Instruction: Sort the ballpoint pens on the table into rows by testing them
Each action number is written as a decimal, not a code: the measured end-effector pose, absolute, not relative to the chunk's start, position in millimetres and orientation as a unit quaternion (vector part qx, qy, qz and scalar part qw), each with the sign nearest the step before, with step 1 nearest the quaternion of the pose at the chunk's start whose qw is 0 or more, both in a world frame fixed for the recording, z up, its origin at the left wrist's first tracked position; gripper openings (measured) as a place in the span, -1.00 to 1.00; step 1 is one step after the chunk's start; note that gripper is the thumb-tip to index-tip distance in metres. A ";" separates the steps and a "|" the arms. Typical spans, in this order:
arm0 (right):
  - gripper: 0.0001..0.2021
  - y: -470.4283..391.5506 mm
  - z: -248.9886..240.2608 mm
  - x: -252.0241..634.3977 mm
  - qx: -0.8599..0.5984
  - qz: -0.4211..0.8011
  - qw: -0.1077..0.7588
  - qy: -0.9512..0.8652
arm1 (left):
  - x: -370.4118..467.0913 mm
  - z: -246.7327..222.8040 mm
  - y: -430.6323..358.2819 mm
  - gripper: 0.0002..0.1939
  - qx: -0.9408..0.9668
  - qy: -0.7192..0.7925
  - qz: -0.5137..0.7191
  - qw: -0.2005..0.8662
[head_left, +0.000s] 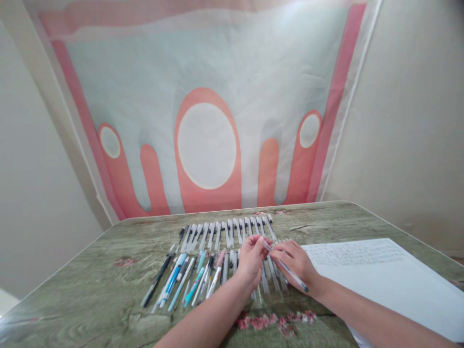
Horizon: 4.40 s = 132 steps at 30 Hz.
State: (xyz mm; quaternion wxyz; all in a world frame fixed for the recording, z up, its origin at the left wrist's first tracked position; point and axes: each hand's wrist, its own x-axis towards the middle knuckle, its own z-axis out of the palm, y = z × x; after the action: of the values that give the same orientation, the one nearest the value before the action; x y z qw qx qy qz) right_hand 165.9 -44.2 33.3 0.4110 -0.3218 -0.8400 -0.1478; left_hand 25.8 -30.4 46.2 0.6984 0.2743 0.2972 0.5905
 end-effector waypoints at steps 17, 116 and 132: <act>-0.76 -54.9 43.0 167.0 -0.318 -0.089 0.397 -0.856 | 18.1 48.3 -22.8 -0.53 0.328 0.307 0.632 0.632; -0.84 -30.2 62.8 195.6 -0.545 -0.019 0.245 -0.802 | 17.2 33.6 -15.0 -0.51 0.397 0.339 0.651 0.551; -0.71 50.2 -18.0 425.0 -0.857 -0.092 0.149 -0.485 | 22.8 29.8 -20.6 -0.68 0.456 0.391 0.606 0.522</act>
State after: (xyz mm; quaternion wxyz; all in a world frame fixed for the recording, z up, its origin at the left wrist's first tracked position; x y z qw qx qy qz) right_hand 425.0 50.2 -18.0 0.1492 -0.8568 -0.4850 -0.0915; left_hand 22.8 -20.6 29.8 0.5216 0.4557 0.3910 0.6061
